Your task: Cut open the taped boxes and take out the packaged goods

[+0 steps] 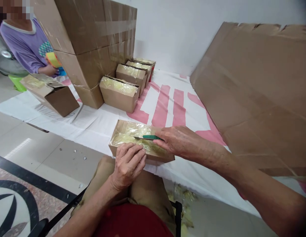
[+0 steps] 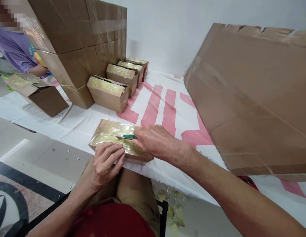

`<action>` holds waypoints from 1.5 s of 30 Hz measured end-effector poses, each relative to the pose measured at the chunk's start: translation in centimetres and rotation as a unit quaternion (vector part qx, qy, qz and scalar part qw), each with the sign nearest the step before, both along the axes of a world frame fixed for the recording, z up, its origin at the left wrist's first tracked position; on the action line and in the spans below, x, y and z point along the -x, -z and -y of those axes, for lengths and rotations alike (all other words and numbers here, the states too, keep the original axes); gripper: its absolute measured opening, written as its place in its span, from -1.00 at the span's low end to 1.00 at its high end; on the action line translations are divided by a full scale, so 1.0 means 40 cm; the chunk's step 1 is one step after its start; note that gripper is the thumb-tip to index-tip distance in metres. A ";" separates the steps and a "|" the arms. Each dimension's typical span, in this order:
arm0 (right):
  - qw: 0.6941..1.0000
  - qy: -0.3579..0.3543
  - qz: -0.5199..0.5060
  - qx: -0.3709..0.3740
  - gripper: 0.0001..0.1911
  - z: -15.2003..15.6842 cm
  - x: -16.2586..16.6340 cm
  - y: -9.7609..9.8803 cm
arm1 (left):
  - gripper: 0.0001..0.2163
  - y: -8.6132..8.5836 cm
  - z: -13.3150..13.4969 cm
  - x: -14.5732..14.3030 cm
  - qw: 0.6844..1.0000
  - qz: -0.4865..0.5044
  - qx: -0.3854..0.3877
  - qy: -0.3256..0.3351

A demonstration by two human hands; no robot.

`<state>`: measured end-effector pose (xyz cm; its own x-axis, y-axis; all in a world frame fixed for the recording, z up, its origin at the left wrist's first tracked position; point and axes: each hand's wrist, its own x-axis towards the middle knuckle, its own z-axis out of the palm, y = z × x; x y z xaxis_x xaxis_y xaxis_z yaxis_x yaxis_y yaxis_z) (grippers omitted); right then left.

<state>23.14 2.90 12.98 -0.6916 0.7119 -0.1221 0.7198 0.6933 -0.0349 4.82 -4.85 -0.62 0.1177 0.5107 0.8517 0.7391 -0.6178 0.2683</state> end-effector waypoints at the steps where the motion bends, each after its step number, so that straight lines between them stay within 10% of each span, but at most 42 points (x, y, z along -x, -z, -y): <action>1: 1.000 -0.003 0.000 -0.002 -0.76 -0.001 -0.007 -0.001 | -0.81 -0.002 -0.001 0.001 1.000 -0.002 0.000 -0.001; 10: 0.996 0.039 0.057 -0.047 -0.73 0.024 -0.169 0.015 | -0.81 -0.004 0.003 0.004 1.000 -0.005 -0.001 0.003; 24: 0.986 0.066 -0.147 -0.034 -0.54 0.044 -0.290 -0.034 | -0.71 0.009 0.002 -0.001 1.000 0.005 -0.008 0.007; 38: 0.990 0.019 -0.106 -0.092 -0.65 0.036 -0.124 0.080 | -0.65 0.039 -0.008 0.009 0.999 -0.005 -0.027 0.020; 45: 1.000 0.027 0.002 -0.003 -0.64 0.009 -0.136 0.045 | -0.66 0.037 -0.007 0.014 0.999 -0.021 -0.026 0.017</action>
<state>28.58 2.54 11.18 -0.6522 0.7483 -0.1211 0.7558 0.6543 -0.0278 4.24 -4.56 -2.11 0.1706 0.4600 0.8713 0.7273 -0.6554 0.2037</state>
